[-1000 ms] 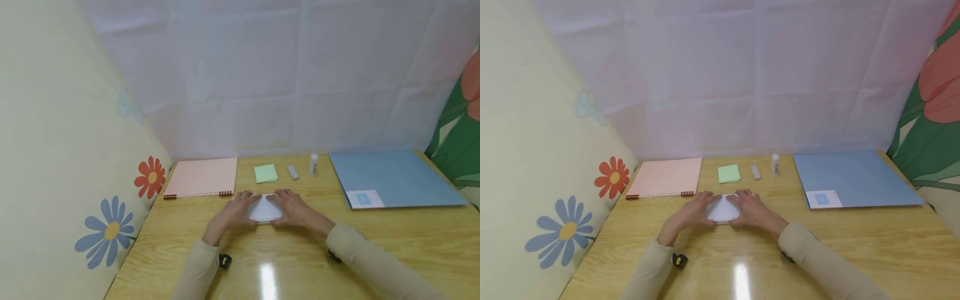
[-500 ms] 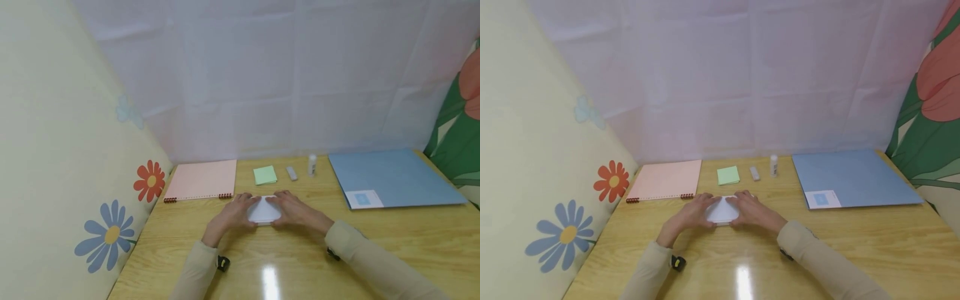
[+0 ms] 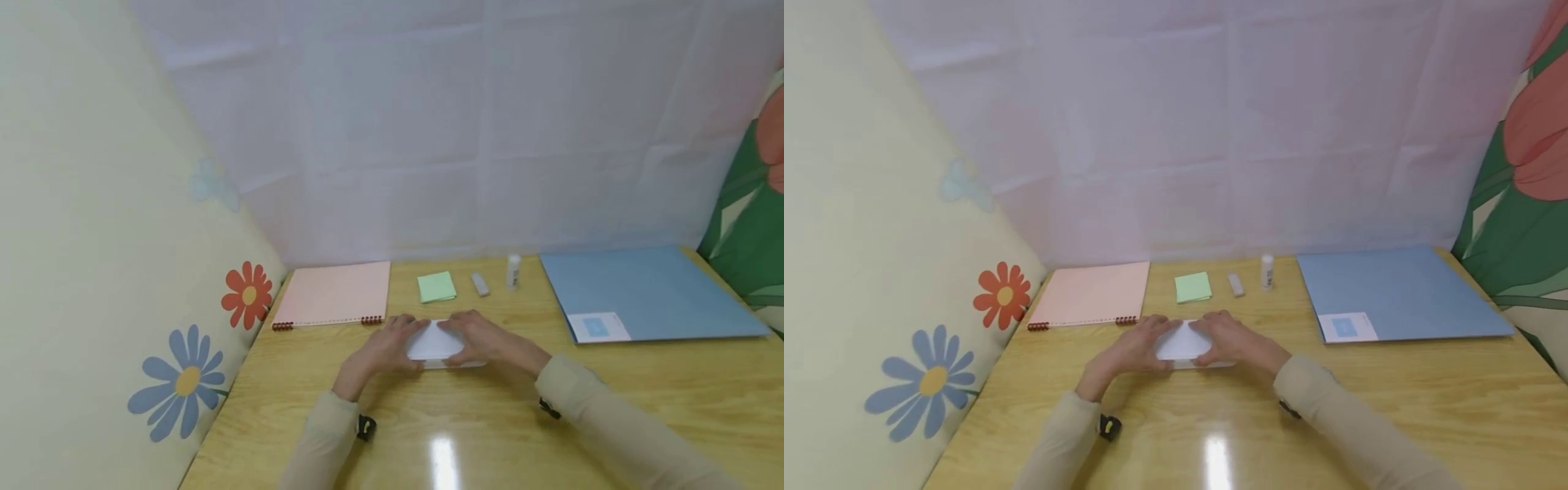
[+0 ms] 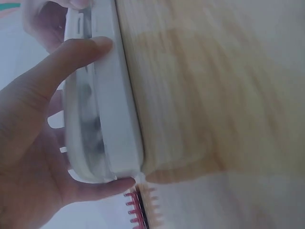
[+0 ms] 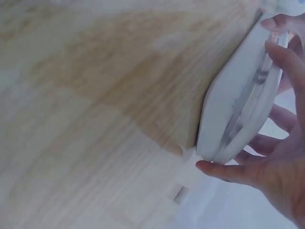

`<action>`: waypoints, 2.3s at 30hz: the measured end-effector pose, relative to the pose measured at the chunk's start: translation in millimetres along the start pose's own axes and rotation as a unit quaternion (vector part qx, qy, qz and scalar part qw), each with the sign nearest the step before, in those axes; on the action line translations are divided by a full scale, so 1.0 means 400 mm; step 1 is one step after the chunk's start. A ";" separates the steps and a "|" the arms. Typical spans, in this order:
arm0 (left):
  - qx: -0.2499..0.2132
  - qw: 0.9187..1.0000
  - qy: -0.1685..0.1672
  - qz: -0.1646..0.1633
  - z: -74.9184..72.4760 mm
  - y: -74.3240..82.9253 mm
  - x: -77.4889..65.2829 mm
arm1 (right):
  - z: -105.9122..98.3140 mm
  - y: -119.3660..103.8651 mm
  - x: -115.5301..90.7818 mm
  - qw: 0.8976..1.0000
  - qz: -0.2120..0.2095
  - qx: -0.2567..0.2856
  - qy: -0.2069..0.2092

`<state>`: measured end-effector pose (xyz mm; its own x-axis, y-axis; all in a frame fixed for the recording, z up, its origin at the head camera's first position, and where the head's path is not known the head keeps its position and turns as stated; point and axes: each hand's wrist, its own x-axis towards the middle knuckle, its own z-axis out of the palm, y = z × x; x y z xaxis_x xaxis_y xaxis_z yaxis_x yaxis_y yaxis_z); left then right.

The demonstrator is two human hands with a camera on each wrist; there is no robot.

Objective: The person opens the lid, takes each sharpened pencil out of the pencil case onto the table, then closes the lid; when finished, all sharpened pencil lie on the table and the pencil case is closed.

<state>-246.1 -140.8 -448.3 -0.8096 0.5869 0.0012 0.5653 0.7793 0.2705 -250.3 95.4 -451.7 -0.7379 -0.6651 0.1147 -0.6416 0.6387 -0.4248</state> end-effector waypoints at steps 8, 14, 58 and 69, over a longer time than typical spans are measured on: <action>-0.083 0.996 -0.002 -0.033 0.004 -0.057 -0.043 | -0.015 0.017 -0.015 0.997 0.035 0.039 -0.057; -0.170 0.983 -0.004 -0.062 -0.006 -0.084 -0.069 | -0.037 0.042 -0.046 0.997 0.036 0.039 -0.051; -0.317 0.946 0.029 -0.056 0.029 -0.094 -0.071 | -0.067 0.113 0.021 0.910 0.295 0.249 0.155; -0.281 0.957 0.010 -0.072 0.034 -0.083 -0.078 | -0.045 0.151 0.041 0.869 0.378 0.280 0.151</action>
<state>-237.5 -181.9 -470.2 -0.8789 0.4736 -0.0572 0.2789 0.6074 0.7439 -304.9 130.1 -459.3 -0.9799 0.0488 -0.1932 0.1911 0.5050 -0.8417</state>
